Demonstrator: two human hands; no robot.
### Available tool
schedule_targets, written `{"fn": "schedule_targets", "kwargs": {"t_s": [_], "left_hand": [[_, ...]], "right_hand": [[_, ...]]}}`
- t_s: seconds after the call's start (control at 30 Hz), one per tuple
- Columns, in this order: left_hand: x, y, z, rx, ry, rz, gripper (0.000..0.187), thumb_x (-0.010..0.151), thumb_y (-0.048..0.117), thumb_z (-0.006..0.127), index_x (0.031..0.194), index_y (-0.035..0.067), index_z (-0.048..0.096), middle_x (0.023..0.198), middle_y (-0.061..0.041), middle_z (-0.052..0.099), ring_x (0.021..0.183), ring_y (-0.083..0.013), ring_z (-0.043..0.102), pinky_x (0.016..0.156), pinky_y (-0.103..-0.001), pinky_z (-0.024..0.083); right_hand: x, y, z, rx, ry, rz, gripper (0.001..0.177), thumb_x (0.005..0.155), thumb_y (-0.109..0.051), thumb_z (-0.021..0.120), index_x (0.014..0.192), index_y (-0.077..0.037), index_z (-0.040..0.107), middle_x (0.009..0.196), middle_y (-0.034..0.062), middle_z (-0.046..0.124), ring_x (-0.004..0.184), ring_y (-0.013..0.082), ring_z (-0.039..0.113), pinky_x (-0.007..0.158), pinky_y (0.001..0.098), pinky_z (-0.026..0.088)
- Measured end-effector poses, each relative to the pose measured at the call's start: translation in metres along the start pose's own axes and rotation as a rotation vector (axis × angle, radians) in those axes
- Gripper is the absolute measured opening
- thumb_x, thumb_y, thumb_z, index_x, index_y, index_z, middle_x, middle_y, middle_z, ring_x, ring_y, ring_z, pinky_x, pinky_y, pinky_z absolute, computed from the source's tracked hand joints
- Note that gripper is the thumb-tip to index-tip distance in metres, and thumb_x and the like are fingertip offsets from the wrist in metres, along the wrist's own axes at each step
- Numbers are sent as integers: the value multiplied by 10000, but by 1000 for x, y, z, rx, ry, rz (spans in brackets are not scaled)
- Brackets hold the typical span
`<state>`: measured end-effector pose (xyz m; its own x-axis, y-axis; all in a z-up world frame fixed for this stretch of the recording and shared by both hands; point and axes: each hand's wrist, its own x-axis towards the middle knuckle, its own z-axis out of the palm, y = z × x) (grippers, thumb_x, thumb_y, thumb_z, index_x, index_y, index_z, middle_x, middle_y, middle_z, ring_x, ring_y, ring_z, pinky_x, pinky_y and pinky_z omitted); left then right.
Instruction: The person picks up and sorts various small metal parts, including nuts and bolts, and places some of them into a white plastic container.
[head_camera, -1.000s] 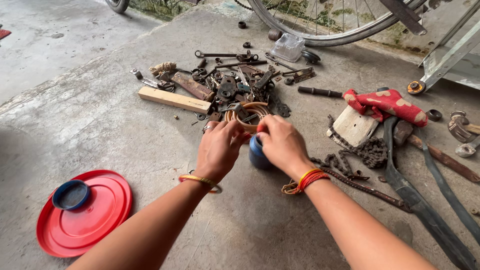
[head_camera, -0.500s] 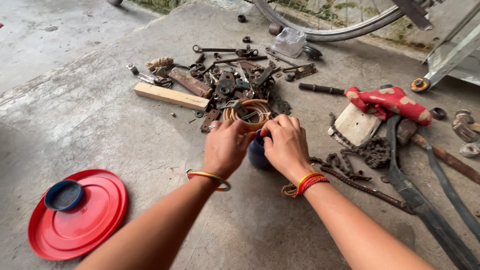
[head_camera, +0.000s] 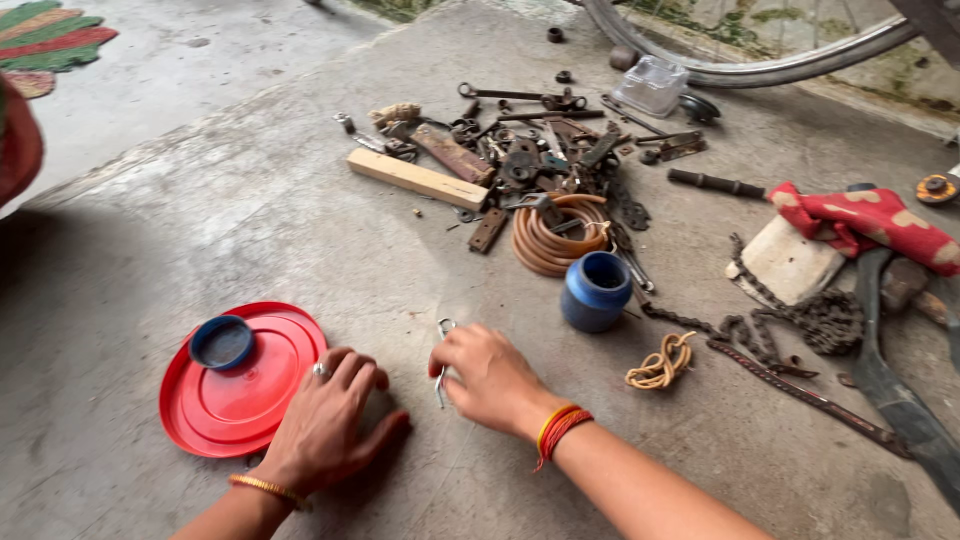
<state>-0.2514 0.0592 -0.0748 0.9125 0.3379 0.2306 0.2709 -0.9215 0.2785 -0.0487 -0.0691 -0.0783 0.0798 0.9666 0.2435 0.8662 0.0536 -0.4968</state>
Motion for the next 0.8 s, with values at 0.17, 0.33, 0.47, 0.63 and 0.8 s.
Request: {"fn": "schedule_targets", "kwargs": {"t_s": [0.17, 0.33, 0.47, 0.63, 0.8], "left_hand": [[-23, 3, 0, 93, 57, 30, 414, 793, 396, 742, 999, 51, 643, 1190, -137, 570, 1253, -361, 441, 1027, -486, 348], [-30, 3, 12, 129, 79, 22, 342, 825, 324, 693, 1023, 49, 644, 1227, -121, 566, 1263, -329, 441, 1066, -476, 336], [-31, 6, 20, 162, 75, 58, 276, 853, 233, 642, 1026, 19, 640, 1200, -112, 566, 1275, -331, 437, 1067, -479, 338], [-19, 16, 21, 185, 64, -17, 251, 846, 151, 617, 1058, 16, 628, 1188, -112, 564, 1290, -316, 441, 1066, -471, 349], [18, 39, 27, -4, 174, -77, 166, 903, 179, 629, 987, 37, 615, 1105, -122, 618, 1129, -333, 549, 933, -451, 432]], "right_hand": [[-3, -22, 20, 37, -129, 54, 136, 825, -128, 671, 950, -132, 725, 1020, 70, 646, 1078, 292, 574, 987, 439, 456], [-3, -30, 23, 8, -122, 40, 138, 821, -136, 678, 947, -151, 732, 1035, 56, 646, 1103, 279, 564, 999, 440, 424], [-6, -31, 19, -21, -145, 47, 141, 809, -129, 678, 939, -152, 728, 1044, 49, 640, 1103, 270, 561, 968, 433, 423], [-8, -28, 16, -38, -118, 51, 137, 817, -121, 680, 942, -152, 727, 1032, 50, 644, 1098, 271, 562, 955, 438, 425], [-5, -21, 7, -67, 14, 59, 188, 801, -79, 669, 984, -112, 695, 1000, 72, 657, 1061, 276, 597, 959, 434, 445]]}}
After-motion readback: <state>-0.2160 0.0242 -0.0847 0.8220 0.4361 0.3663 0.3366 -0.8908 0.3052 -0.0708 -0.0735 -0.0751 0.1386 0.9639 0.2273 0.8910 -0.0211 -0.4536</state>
